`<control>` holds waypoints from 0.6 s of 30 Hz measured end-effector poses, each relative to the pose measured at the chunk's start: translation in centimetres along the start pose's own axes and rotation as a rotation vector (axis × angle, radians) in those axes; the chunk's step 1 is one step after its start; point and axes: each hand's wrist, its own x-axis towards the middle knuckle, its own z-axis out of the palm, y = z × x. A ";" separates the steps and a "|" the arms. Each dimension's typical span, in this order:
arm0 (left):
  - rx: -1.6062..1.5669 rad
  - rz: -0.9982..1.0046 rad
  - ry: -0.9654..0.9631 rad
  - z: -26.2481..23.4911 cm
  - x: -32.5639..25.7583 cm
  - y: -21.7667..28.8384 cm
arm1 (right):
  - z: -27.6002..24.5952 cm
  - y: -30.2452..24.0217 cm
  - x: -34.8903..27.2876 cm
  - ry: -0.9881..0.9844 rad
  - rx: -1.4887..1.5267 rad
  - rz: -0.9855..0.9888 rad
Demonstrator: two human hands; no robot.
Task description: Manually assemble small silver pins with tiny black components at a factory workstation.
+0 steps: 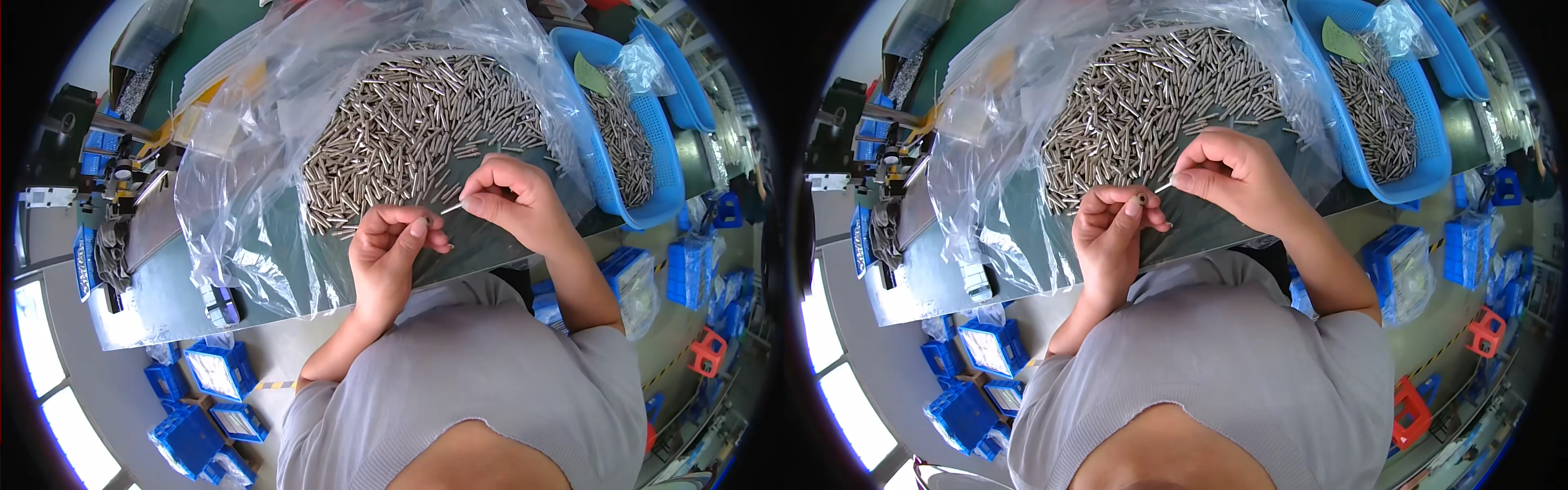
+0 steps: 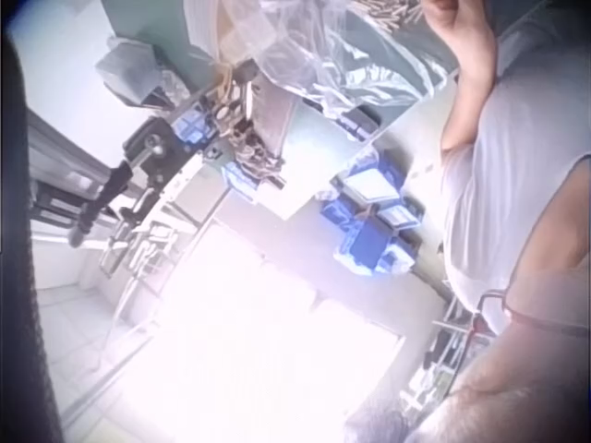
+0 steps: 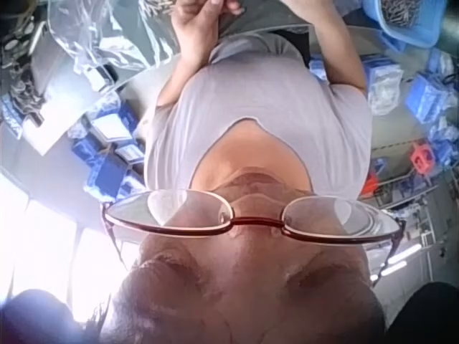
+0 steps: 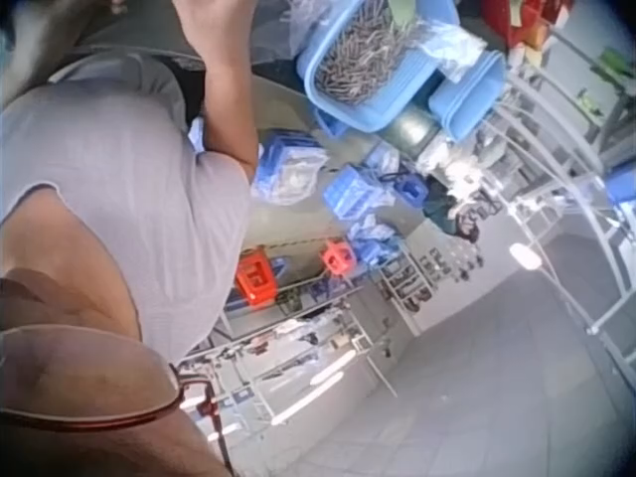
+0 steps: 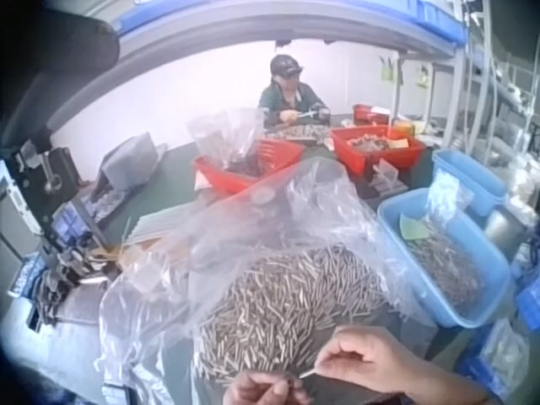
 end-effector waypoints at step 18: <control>0.065 -0.024 -0.026 -0.1 -0.1 0.0 | 2.2 -0.2 0.4 -0.150 0.217 0.100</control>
